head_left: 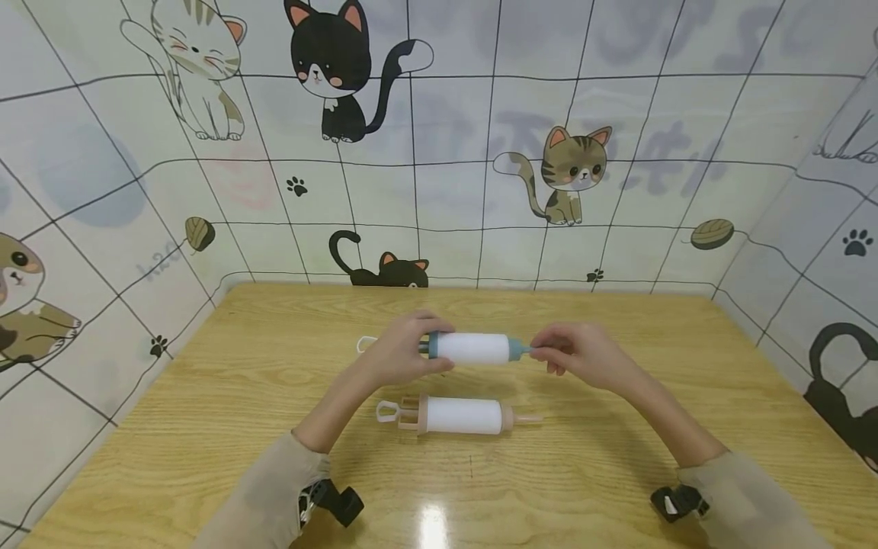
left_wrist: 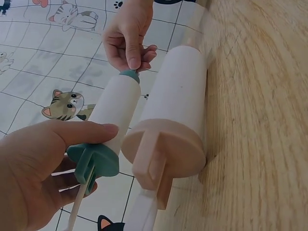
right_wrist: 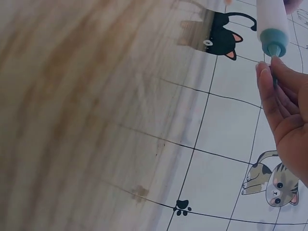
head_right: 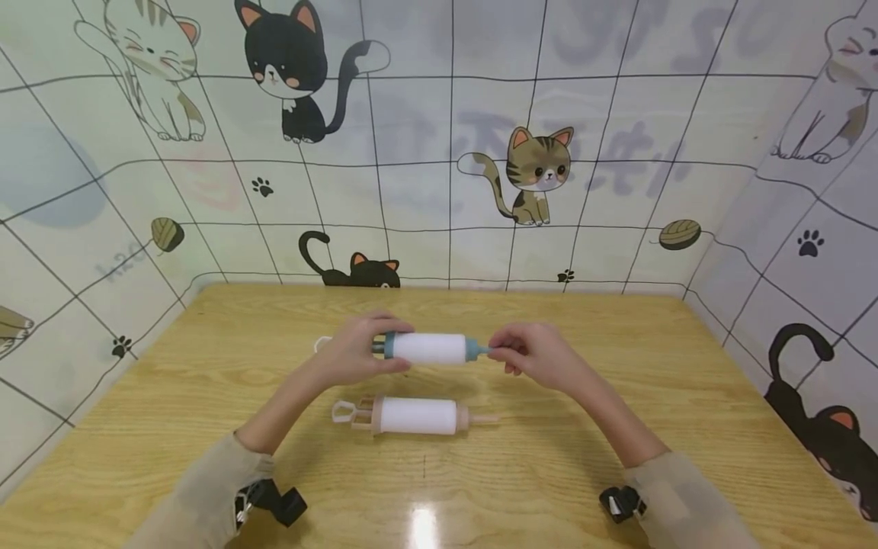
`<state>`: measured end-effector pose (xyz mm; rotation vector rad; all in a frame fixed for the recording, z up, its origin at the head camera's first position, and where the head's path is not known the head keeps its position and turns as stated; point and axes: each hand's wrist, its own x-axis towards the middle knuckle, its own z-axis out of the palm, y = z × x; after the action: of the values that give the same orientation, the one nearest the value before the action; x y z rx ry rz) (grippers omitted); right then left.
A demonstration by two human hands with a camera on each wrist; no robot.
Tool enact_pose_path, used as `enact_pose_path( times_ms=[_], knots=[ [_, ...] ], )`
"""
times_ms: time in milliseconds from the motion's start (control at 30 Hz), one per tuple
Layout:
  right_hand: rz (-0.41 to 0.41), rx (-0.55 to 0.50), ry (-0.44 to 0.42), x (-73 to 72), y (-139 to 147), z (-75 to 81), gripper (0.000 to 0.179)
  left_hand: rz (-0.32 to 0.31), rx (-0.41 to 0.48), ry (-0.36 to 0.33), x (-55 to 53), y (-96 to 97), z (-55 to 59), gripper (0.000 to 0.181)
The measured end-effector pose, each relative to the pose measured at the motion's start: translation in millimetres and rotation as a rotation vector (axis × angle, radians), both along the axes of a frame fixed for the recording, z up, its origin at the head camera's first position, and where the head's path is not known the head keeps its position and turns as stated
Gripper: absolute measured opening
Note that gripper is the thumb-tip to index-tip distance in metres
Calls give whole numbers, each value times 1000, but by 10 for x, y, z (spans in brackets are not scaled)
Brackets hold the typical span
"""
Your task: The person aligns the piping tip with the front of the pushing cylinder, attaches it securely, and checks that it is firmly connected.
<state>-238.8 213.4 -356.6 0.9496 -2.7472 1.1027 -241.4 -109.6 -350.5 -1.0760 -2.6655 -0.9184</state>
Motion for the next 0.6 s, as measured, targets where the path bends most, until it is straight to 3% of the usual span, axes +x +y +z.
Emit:
enact_pose_path(
  times_ms=[133, 367, 600],
  knots=[
    [28, 50, -53, -64, 14, -32, 7, -5, -47, 5, -53, 14, -36, 42],
    [62, 68, -141, -168, 18, -89, 8, -6, -74, -98, -115, 34, -98, 41],
    [57, 140, -135, -233, 31, -115, 5, 17, -96, -140, -174, 52, -154, 41]
  ],
)
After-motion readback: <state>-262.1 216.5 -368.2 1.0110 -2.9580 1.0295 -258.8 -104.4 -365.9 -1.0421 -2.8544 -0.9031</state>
